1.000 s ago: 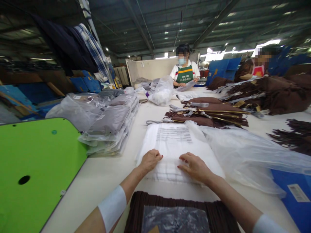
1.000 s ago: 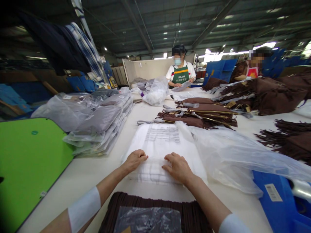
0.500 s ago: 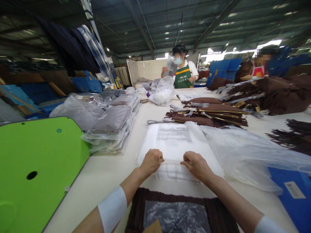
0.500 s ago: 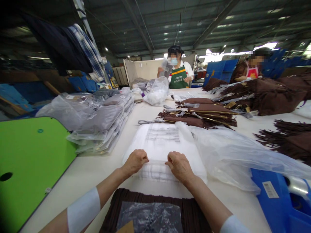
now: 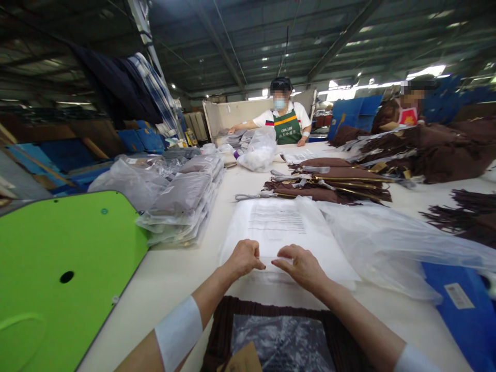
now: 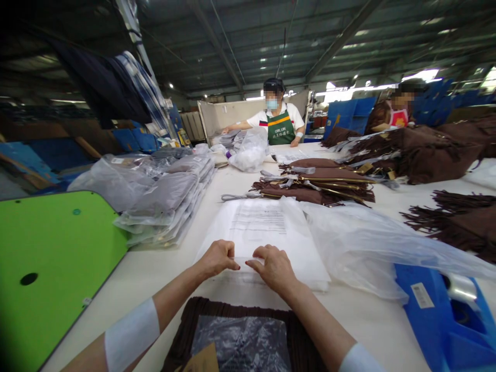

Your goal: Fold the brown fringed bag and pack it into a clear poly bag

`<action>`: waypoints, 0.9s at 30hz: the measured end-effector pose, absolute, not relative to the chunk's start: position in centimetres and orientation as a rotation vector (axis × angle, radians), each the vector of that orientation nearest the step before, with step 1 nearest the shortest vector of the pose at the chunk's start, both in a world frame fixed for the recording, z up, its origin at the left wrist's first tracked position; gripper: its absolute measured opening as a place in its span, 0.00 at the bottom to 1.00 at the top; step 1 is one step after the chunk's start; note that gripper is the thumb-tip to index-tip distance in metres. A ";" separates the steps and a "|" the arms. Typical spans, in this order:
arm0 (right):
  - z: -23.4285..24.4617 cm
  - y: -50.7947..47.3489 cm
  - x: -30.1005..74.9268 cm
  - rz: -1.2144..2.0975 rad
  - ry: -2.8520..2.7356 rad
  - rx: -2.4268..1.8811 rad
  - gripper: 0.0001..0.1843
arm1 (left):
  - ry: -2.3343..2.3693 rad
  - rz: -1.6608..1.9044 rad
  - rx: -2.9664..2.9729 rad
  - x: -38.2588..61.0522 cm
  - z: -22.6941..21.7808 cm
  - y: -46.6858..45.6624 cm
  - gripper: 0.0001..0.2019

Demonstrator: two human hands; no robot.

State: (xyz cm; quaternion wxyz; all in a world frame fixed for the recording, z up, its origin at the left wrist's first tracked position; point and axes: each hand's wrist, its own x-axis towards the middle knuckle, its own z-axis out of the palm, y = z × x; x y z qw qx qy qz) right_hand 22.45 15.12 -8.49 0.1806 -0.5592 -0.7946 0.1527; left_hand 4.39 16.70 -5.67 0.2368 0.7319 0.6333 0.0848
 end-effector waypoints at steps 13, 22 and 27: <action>-7.8 13.1 23.5 0.065 -2.449 -1.447 0.11 | 1.795 0.158 2.460 1.3 -6.2 14.1 0.11; -8.8 11.6 31.4 0.156 -2.019 -1.729 0.14 | 1.994 0.571 2.224 -3.6 -6.1 10.7 0.10; -9.9 10.4 32.2 0.584 -1.509 -1.765 0.06 | 2.121 0.999 1.575 -4.4 -7.8 9.7 0.09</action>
